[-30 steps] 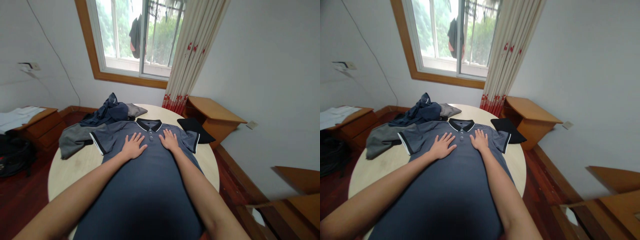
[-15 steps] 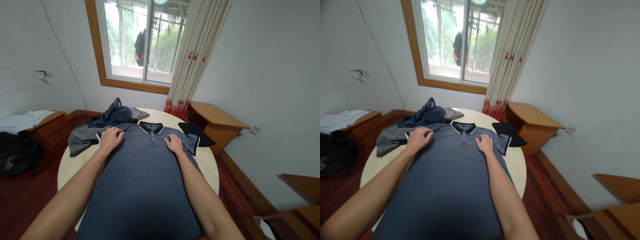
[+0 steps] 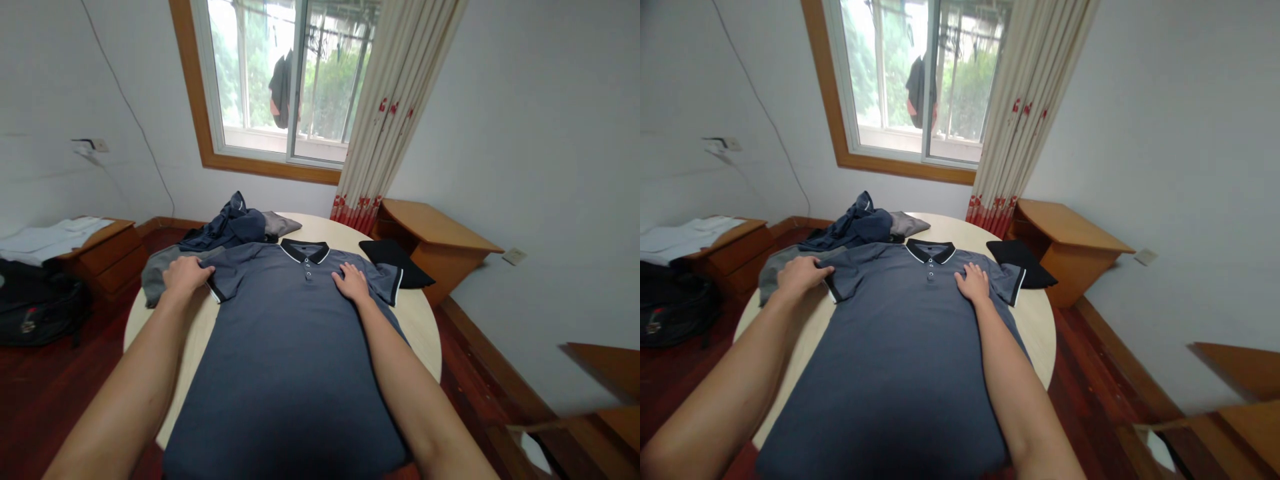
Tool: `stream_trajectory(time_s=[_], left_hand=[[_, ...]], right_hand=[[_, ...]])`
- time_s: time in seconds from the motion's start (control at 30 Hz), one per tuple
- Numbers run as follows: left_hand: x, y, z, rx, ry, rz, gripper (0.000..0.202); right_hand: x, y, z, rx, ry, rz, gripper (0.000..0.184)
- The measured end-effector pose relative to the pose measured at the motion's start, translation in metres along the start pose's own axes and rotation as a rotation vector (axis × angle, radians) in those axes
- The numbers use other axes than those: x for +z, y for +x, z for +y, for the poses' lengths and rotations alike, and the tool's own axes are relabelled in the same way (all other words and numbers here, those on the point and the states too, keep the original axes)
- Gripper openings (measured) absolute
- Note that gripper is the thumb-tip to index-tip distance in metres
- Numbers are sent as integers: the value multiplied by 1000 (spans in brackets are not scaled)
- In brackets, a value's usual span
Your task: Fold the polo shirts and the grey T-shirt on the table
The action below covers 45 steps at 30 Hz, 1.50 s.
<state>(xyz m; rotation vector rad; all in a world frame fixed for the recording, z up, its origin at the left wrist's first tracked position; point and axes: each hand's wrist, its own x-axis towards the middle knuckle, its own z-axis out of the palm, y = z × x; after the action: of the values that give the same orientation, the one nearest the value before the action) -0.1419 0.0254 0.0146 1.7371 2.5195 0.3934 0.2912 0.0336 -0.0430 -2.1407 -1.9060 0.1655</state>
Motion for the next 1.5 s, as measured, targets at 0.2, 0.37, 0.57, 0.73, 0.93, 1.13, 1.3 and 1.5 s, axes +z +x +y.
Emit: stream_trajectory(time_s=[0.2,0.37,0.57,0.73,0.93,1.13,1.3,1.5], left_hand=[[2,0,11,68,-266,176,37],[9,-2,27,130,-610,248,30],[23,-18,49,444,-1121,-168,70],[47,-11,47,567,-744,-71,57],[77,4,45,708,-413,-20,55],[78,0,53,607,-159,-91,70],[74,-13,58,575,1,-160,80],[74,-33,58,533,51,-174,81]], right_hand=[[1,1,2,-4,11,2,60],[2,2,2,1,21,6,59],[2,1,1,-6,2,18,58],[2,1,2,-7,-1,14,58],[2,1,3,-13,11,21,57],[2,-4,3,-30,26,25,57],[0,-8,1,-27,1,13,59],[-5,-18,4,-17,-29,-1,61]])
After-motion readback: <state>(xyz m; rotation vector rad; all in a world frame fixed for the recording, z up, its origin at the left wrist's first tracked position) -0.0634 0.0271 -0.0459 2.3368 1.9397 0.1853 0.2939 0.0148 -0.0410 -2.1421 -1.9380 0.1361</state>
